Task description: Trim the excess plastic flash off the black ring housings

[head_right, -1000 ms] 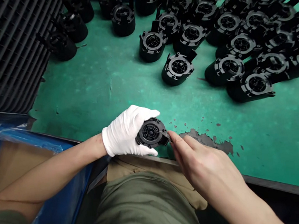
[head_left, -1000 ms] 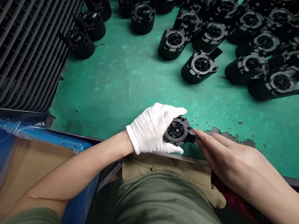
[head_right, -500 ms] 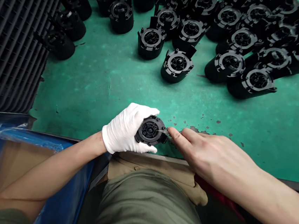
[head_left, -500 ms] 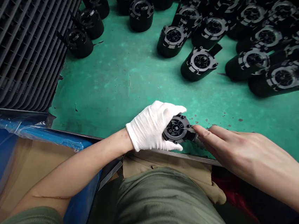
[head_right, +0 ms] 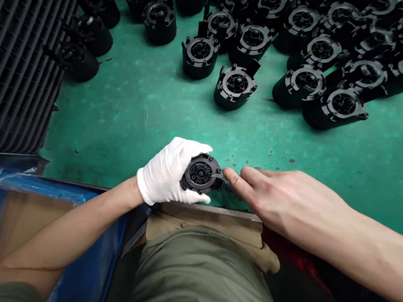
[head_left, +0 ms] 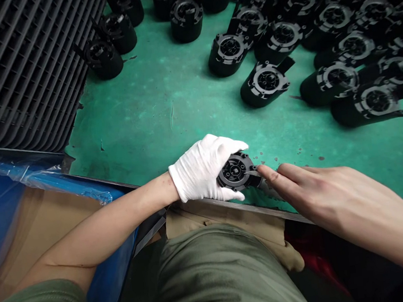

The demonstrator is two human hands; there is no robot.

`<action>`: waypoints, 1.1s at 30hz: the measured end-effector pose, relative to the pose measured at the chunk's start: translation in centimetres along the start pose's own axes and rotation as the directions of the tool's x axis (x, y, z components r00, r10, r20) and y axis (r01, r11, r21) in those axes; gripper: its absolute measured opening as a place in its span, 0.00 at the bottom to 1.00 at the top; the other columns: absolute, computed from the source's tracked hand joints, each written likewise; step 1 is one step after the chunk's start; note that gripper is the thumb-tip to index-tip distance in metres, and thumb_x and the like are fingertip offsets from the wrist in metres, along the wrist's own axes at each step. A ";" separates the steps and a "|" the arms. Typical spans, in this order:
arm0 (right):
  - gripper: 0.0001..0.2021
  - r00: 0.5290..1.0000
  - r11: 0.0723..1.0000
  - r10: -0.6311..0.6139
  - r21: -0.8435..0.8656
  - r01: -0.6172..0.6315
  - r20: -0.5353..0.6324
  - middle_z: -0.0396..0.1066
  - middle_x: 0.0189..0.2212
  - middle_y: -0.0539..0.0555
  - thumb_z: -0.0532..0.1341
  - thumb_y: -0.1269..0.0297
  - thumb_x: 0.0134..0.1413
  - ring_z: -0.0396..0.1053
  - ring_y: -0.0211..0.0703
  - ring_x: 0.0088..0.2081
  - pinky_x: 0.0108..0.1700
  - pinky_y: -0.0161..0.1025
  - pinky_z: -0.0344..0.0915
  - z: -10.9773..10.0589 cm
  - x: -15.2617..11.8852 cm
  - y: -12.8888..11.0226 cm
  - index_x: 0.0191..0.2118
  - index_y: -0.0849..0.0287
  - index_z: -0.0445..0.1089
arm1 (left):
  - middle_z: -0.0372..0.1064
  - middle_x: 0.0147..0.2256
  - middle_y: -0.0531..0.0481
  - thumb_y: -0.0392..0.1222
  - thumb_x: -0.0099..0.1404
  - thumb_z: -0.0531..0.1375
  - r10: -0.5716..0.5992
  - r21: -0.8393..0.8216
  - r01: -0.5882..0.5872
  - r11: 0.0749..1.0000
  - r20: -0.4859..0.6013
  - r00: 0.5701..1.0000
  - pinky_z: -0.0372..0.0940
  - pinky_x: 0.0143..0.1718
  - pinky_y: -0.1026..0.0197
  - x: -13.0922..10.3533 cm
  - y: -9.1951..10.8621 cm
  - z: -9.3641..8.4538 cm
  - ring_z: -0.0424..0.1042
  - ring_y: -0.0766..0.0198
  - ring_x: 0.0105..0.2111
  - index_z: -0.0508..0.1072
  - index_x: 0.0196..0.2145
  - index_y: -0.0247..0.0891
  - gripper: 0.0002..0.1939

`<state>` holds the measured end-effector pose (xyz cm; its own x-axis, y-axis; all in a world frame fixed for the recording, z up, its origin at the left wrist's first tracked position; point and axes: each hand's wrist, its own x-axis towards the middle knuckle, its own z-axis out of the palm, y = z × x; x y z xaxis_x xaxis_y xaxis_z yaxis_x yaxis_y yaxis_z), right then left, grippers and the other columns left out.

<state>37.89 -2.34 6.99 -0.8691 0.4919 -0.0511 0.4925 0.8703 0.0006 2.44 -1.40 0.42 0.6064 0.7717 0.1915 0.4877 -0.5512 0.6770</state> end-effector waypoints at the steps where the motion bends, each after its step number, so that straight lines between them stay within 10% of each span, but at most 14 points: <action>1: 0.46 1.000 0.999 -0.030 -0.016 0.030 -0.003 0.81 0.44 0.53 0.61 0.83 0.68 0.73 0.47 0.30 0.34 0.50 0.64 0.0 0.0 0.2 0.88 0.58 0.64 | 0.85 0.71 0.26 0.80 0.70 0.80 0.000 -0.001 0.000 1.000 -0.001 1.000 0.78 0.76 0.27 0.0 0.0 0.0 0.85 0.26 0.70 0.73 0.81 0.37 0.59; 7: 0.31 0.994 0.992 -0.108 0.068 0.109 -0.017 0.79 0.41 0.51 0.57 0.77 0.83 0.73 0.43 0.30 0.33 0.48 0.57 0.2 1.2 1.8 0.83 0.57 0.72 | 0.85 0.70 0.27 0.77 0.70 0.82 -0.004 -0.019 0.004 1.000 -0.017 1.000 0.79 0.74 0.27 -0.2 -0.1 -0.1 0.85 0.28 0.68 0.74 0.79 0.38 0.57; 12: 0.20 0.988 0.938 0.136 0.331 -0.105 -0.071 0.83 0.39 0.51 0.58 0.58 0.95 0.78 0.42 0.32 0.34 0.43 0.68 0.6 1.1 2.2 0.75 0.49 0.83 | 0.80 0.76 0.24 0.81 0.64 0.84 -0.058 -0.038 0.054 0.998 -0.115 0.992 0.79 0.76 0.22 -0.7 0.3 0.9 0.83 0.24 0.72 0.72 0.78 0.41 0.61; 16: 0.14 0.890 0.889 0.395 0.339 -0.308 -0.227 0.89 0.42 0.51 0.63 0.62 0.92 0.88 0.45 0.36 0.39 0.40 0.80 0.1 -0.5 -0.8 0.70 0.45 0.82 | 0.75 0.80 0.23 0.66 0.69 0.84 -0.037 -0.056 0.029 0.998 -0.147 0.988 0.77 0.80 0.21 -0.7 1.2 1.2 0.79 0.24 0.79 0.69 0.79 0.41 0.54; 20: 0.27 0.880 0.893 0.389 0.349 -0.286 -0.273 0.88 0.46 0.53 0.64 0.71 0.89 0.88 0.48 0.38 0.43 0.42 0.83 -0.7 -1.5 -5.7 0.82 0.45 0.75 | 0.83 0.71 0.29 0.50 0.73 0.78 0.031 -0.110 -0.039 0.993 -0.073 0.997 0.81 0.77 0.26 -0.5 1.7 0.8 0.85 0.30 0.73 0.72 0.76 0.42 0.40; 26: 0.35 0.896 0.860 0.388 0.433 -0.268 -0.216 0.84 0.49 0.54 0.61 0.71 0.90 0.86 0.47 0.41 0.47 0.42 0.82 0.0 -0.8 -7.7 0.92 0.46 0.64 | 0.81 0.66 0.30 0.69 0.67 0.86 -0.103 -0.053 0.092 0.994 -0.246 0.964 0.81 0.74 0.25 -1.0 2.0 2.1 0.84 0.29 0.69 0.75 0.67 0.42 0.46; 33: 0.19 0.906 0.908 0.341 0.337 -0.248 -0.252 0.88 0.52 0.56 0.64 0.67 0.92 0.88 0.49 0.44 0.43 0.43 0.78 0.7 0.6 -5.6 0.78 0.50 0.73 | 0.82 0.66 0.28 0.75 0.58 0.91 -0.130 0.036 0.142 0.989 -0.227 0.965 0.79 0.76 0.24 -0.8 1.7 2.1 0.82 0.26 0.69 0.79 0.67 0.40 0.54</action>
<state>34.62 -6.93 6.21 -0.6308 0.7483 0.2052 0.6780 0.6602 -0.3232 4.15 -3.61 -0.04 0.3794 0.8885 0.2581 0.5908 -0.4473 0.6715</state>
